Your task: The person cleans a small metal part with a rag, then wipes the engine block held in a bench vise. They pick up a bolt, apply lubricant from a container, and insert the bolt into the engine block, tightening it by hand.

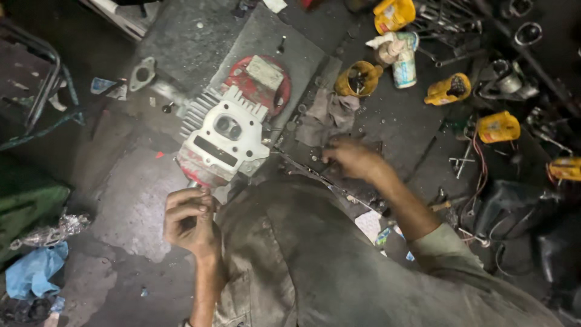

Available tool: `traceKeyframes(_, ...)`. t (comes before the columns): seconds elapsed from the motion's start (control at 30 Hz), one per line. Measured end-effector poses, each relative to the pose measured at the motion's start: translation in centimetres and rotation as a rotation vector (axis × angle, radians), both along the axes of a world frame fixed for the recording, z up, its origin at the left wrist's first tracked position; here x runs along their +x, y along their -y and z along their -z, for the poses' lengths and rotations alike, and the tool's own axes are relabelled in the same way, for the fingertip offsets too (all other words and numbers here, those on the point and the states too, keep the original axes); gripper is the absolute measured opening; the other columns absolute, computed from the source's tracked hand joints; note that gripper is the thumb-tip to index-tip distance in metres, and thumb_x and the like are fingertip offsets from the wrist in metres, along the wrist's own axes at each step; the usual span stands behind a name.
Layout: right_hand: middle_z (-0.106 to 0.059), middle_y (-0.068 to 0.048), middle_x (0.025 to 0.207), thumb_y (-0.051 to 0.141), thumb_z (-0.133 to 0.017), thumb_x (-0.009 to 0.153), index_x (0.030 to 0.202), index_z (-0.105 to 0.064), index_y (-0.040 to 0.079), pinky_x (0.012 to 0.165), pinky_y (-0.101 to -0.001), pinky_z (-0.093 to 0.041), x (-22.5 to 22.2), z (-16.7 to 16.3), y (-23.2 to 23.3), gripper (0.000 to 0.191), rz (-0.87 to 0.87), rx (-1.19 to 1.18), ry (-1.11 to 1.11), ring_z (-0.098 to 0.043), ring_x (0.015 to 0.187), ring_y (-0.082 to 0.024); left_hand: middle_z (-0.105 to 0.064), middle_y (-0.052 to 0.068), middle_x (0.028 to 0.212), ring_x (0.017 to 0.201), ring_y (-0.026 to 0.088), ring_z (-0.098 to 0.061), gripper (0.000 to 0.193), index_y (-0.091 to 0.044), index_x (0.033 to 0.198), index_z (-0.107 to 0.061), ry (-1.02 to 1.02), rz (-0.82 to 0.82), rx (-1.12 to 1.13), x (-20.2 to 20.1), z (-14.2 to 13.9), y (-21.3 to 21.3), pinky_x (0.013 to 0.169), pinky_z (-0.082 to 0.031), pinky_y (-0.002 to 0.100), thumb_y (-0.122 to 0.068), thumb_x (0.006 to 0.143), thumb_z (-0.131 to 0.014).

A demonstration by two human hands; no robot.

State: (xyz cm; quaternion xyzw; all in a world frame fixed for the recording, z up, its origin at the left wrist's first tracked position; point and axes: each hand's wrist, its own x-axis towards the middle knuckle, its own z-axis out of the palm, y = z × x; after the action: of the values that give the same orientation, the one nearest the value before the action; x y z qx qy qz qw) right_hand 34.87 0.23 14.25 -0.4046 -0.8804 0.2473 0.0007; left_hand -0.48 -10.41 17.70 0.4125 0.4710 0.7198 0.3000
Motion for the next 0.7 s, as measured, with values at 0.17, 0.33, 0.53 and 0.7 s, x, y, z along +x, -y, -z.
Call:
traceKeyframes(0.17,-0.061,-0.012,0.111,0.009,-0.082,0.072,0.102,-0.066,0.014,0.091,-0.0498,-0.047,-0.1,2.8,3.5,0.034,0.145,-0.115,0.051,-0.057,0.112,-0.037,-0.065,0.017,0.106,0.073,0.016,-0.065,0.017,-0.001,0.095,-0.058,-0.032,0.068,0.017,-0.1,-0.4,-1.4,0.057,-0.059,0.026,-0.004,0.098,-0.074)
traceKeyframes(0.33,-0.063,-0.011,0.109,0.001,-0.071,0.057,0.104,-0.062,0.012,0.092,-0.0475,-0.048,0.1,0.0,3.4,0.049,0.194,0.066,-0.232,-0.058,0.111,-0.035,-0.068,0.019,0.107,0.086,0.021,-0.07,0.015,-0.002,0.092,-0.061,-0.241,0.165,0.033,0.4,-2.8,-3.1,0.072,-0.062,0.03,0.004,0.097,-0.074)
traceKeyframes(0.53,-0.064,-0.012,0.097,0.009,-0.063,0.107,0.116,-0.048,0.009,0.088,-0.0484,-0.066,-0.3,-5.6,4.4,0.018,0.444,-0.464,-1.486,-0.073,0.093,-0.028,-0.073,0.015,0.124,0.11,0.031,-0.074,0.03,-0.003,0.12,-0.069,-0.546,0.686,-0.1,3.2,-8.4,-4.9,0.096,-0.058,0.036,-0.007,0.091,-0.074)
traceKeyframes(0.7,-0.066,-0.014,0.096,0.002,-0.069,0.103,0.118,-0.044,0.01,0.087,-0.0511,-0.064,-3.5,-7.7,2.7,0.031,0.245,-0.404,-1.565,-0.073,0.094,-0.032,-0.072,0.015,0.122,0.107,0.034,-0.072,0.038,-0.003,0.131,-0.065,-0.512,0.916,-0.309,6.4,-10.6,-6.4,0.09,-0.055,0.04,-0.02,0.096,-0.069)
